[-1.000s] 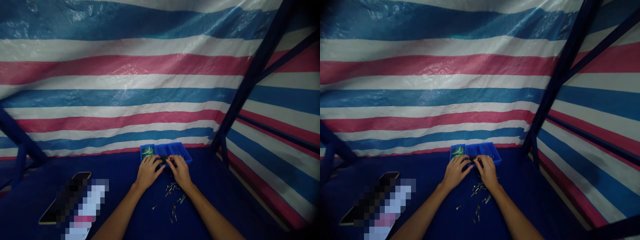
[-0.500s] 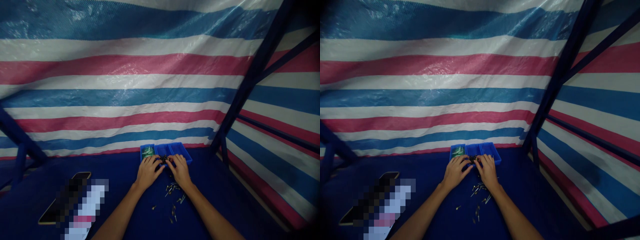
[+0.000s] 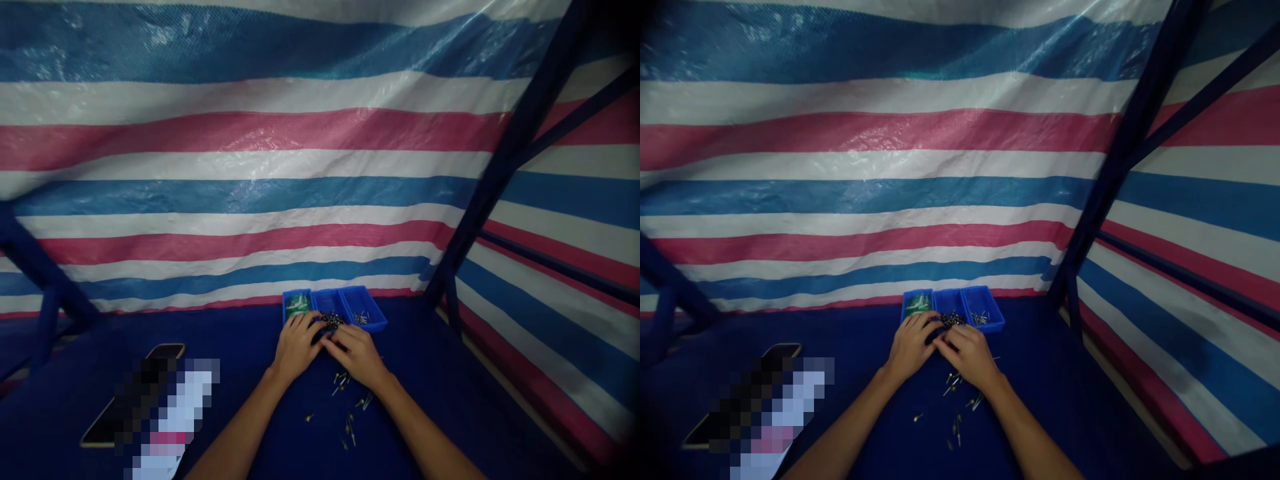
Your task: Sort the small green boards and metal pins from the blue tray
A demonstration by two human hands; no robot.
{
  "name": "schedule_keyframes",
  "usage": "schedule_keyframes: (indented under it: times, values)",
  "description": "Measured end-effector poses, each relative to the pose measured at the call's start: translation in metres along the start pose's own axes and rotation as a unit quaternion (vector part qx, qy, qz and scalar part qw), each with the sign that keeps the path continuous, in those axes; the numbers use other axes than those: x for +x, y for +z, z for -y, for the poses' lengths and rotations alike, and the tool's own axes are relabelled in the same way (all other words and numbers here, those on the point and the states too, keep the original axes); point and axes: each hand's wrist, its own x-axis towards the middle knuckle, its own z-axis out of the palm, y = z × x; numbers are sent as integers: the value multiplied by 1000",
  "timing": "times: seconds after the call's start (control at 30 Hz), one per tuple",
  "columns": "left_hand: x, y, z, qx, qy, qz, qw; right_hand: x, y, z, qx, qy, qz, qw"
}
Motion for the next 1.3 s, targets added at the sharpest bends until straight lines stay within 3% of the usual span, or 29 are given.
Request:
schedule_keyframes:
  times: [0.17, 0.3, 0.73, 1.03, 1.3]
  values:
    - [1, 2, -1, -3, -10, -11, 1000, 0, -3, 10, 13, -4, 142, 990]
    - [1, 2, -2, -3, -13, -6, 1000, 1, -6, 16, 2, 13, 199, 980]
    - [1, 3, -1, 6, -17, -6, 1000, 1, -19, 16, -15, 32, 230, 973]
    - [1, 1, -3, 5, -21, -6, 1000, 7, -27, 14, 8, 103, 355, 929]
    - [1, 1, -3, 9, -18, -11, 1000, 6, -23, 12, 51, 99, 357, 928]
